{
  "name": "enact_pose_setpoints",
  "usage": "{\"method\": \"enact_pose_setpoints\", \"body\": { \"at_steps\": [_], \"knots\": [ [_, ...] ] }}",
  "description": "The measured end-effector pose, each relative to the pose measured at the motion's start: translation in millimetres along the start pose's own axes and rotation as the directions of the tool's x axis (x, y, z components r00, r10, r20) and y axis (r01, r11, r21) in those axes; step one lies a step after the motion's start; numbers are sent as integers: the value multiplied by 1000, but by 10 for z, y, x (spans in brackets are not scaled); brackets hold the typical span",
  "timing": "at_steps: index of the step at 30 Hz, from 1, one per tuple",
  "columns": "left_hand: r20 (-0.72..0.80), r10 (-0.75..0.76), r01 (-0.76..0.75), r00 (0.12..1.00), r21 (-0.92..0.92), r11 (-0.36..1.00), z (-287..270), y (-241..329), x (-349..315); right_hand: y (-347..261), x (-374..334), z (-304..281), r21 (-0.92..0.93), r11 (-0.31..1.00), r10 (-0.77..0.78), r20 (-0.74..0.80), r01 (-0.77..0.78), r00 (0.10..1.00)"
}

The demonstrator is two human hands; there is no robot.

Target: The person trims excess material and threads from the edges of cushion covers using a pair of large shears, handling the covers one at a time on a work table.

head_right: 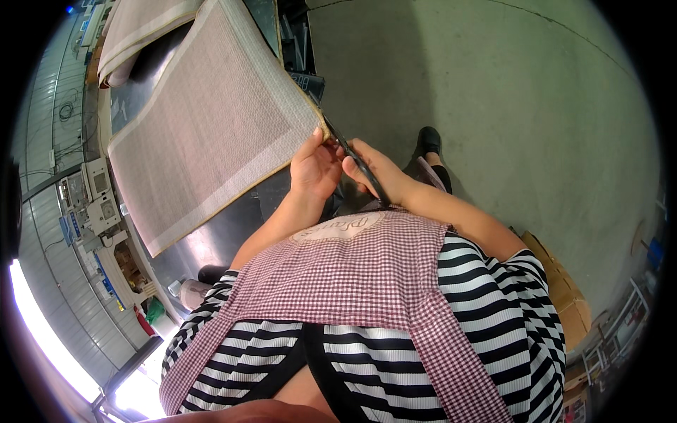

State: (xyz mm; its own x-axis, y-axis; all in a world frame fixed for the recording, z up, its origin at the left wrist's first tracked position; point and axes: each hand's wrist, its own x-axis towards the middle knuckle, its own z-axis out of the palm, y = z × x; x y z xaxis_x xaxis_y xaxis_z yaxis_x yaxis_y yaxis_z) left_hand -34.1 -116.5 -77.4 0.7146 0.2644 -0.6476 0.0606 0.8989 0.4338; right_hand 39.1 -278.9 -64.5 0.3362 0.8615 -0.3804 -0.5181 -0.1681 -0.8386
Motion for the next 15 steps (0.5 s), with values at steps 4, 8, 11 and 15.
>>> {"method": "enact_pose_setpoints", "body": {
  "at_steps": [4,8,11,15],
  "knots": [
    [-21,-13,13,1000,23,1000,31,24,-44,-68,35,24,65,997,-42,31,40,999],
    [25,-20,18,1000,56,998,99,50,-95,43,137,25,-47,993,-109,13,109,994],
    [25,-34,33,999,50,998,81,60,-101,-7,111,16,-35,996,-85,62,87,994],
    [12,-32,32,999,16,999,-60,39,-27,36,124,-39,94,992,-98,118,87,988]
  ]
}}
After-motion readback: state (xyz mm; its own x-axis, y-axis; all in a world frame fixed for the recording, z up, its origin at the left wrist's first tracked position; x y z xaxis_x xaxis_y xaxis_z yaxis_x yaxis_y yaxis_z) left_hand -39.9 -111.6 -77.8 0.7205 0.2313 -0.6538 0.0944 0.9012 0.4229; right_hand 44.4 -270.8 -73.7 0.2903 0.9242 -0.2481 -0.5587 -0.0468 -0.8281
